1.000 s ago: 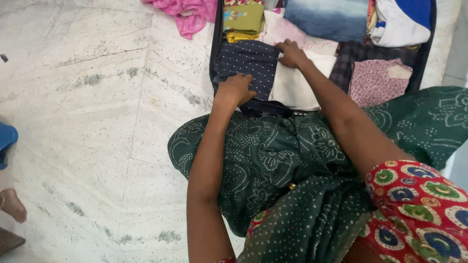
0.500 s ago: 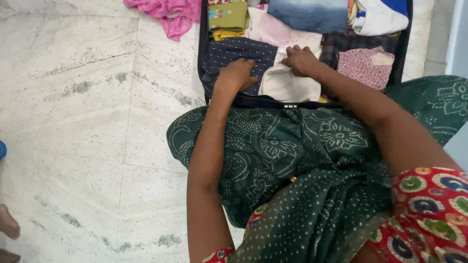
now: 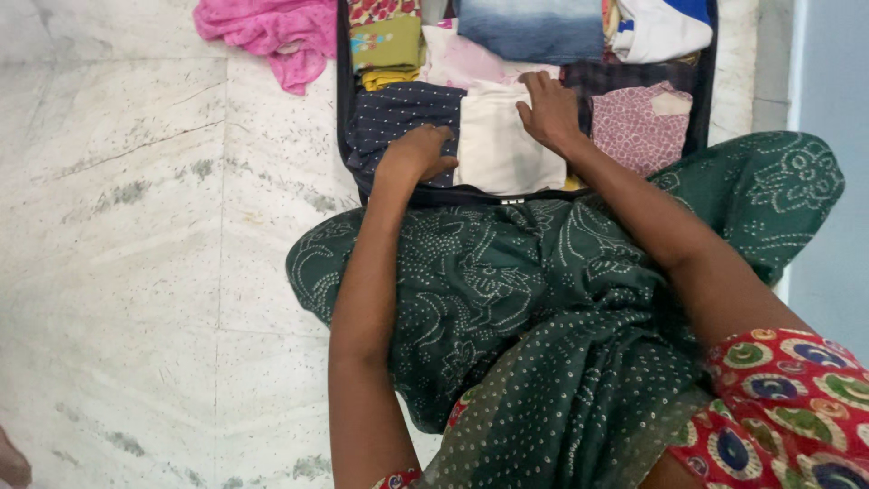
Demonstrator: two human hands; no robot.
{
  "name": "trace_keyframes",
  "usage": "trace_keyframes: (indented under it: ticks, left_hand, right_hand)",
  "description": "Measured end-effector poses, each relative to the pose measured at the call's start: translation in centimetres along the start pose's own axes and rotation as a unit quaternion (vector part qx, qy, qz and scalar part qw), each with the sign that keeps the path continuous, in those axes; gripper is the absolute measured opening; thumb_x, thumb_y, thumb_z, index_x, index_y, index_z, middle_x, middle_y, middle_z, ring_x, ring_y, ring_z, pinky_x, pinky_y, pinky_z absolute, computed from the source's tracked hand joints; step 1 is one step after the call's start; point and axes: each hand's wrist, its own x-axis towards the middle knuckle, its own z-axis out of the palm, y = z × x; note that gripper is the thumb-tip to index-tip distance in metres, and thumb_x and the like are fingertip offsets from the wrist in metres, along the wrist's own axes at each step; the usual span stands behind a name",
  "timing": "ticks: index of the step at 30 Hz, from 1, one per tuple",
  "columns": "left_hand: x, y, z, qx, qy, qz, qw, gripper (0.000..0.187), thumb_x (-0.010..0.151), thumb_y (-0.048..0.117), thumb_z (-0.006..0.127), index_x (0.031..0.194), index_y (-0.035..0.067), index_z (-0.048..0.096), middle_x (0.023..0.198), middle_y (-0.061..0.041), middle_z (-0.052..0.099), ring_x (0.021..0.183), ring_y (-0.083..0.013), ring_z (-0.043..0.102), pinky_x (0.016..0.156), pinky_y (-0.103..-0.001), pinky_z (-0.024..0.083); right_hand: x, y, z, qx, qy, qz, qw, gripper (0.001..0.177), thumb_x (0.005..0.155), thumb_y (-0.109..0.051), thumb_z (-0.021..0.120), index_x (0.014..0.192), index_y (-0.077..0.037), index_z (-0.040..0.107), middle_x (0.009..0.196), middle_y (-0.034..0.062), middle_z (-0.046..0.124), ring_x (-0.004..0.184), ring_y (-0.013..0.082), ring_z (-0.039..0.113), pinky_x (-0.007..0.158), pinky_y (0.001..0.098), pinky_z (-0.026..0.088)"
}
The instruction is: The person folds various pieces of clothing and places them into an open suitcase on the floor.
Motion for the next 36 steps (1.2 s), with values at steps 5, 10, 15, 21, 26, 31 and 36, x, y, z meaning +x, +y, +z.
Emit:
trace_keyframes:
  ticks: [5,10,15,21,26,31,36]
  left_hand:
    - [-0.6,0.6,-1.3,0.030,-0.050,-0.077,0.995,0.062,0.088,0.043,0.073,0.143,0.020,0.054,0.146,-0.013,0.053,0.133,-0.0374,0.053,0.106,-0.057,0.045]
    - [0.1,1.7,-1.2,0.010,-0.037,-0.036,0.999,0.060,0.088,0.041,0.074,0.142,0.020,0.056,0.145,-0.012,0.055,0.133,-0.0367,0.053,0.106,-0.057,0.045]
    - [0.7,3.3,-1.5,0.030,-0.046,-0.051,0.997,0.057,0.088,0.041,0.074,0.139,0.020,0.059,0.143,-0.010,0.056,0.133,-0.0349,0.053,0.108,-0.058,0.042]
    - [1.2,4.1,-0.9,0.031,-0.040,-0.020,0.999,0.059,0.085,0.043,0.075,0.137,0.020,0.059,0.142,-0.011,0.057,0.129,-0.0359,0.056,0.104,-0.055,0.047]
    - [0.8,3.0,0.2,0.037,-0.027,-0.029,0.999,0.057,0.086,0.043,0.074,0.137,0.019,0.060,0.139,-0.012,0.059,0.128,-0.0358,0.057,0.103,-0.056,0.048]
    - [0.5,2.5,0.5,0.046,-0.039,-0.041,0.997,0.058,0.088,0.042,0.073,0.138,0.017,0.058,0.142,-0.012,0.057,0.131,-0.0352,0.056,0.104,-0.061,0.044]
    - [-0.1,2.3,0.6,0.039,-0.055,-0.051,0.996,0.059,0.089,0.042,0.071,0.141,0.018,0.056,0.141,-0.013,0.057,0.131,-0.0354,0.055,0.106,-0.062,0.043]
  right_hand:
    - [1.0,5.0,1.7,-0.171,-0.289,0.133,0.933,0.036,0.092,-0.026,0.064,0.123,-0.011,0.071,0.135,0.0168,0.067,0.124,0.0381,0.063,0.105,0.0675,0.040]
    - [0.9,15.3,1.3,-0.119,-0.198,0.240,0.943,0.037,0.094,-0.027,0.063,0.126,-0.012,0.073,0.136,0.0191,0.067,0.123,0.0441,0.064,0.094,0.0661,0.051]
    - [-2.0,18.8,1.4,-0.146,-0.155,0.220,0.952,0.047,0.096,-0.025,0.062,0.143,-0.023,0.059,0.154,0.0099,0.050,0.144,0.0411,0.043,0.103,0.0756,0.039]
    - [-1.7,18.3,2.9,-0.118,-0.190,0.220,0.949,0.051,0.097,-0.029,0.059,0.147,-0.030,0.051,0.160,0.0083,0.039,0.146,0.0408,0.035,0.103,0.0766,0.033]
    - [0.6,15.1,2.8,-0.022,-0.133,0.109,0.985,0.033,0.100,-0.037,0.066,0.129,-0.024,0.070,0.138,0.0148,0.065,0.129,0.0365,0.063,0.113,0.0517,0.053]
    - [0.8,10.8,5.8,-0.067,-0.248,0.154,0.954,0.056,0.080,-0.021,0.072,0.131,-0.008,0.053,0.128,0.0184,0.063,0.115,0.0417,0.063,0.090,0.0587,0.051]
    - [-1.0,10.8,9.6,-0.222,-0.130,0.128,0.958,0.030,0.098,-0.017,0.054,0.128,-0.013,0.055,0.124,0.0176,0.066,0.104,0.0414,0.070,0.081,0.0675,0.053]
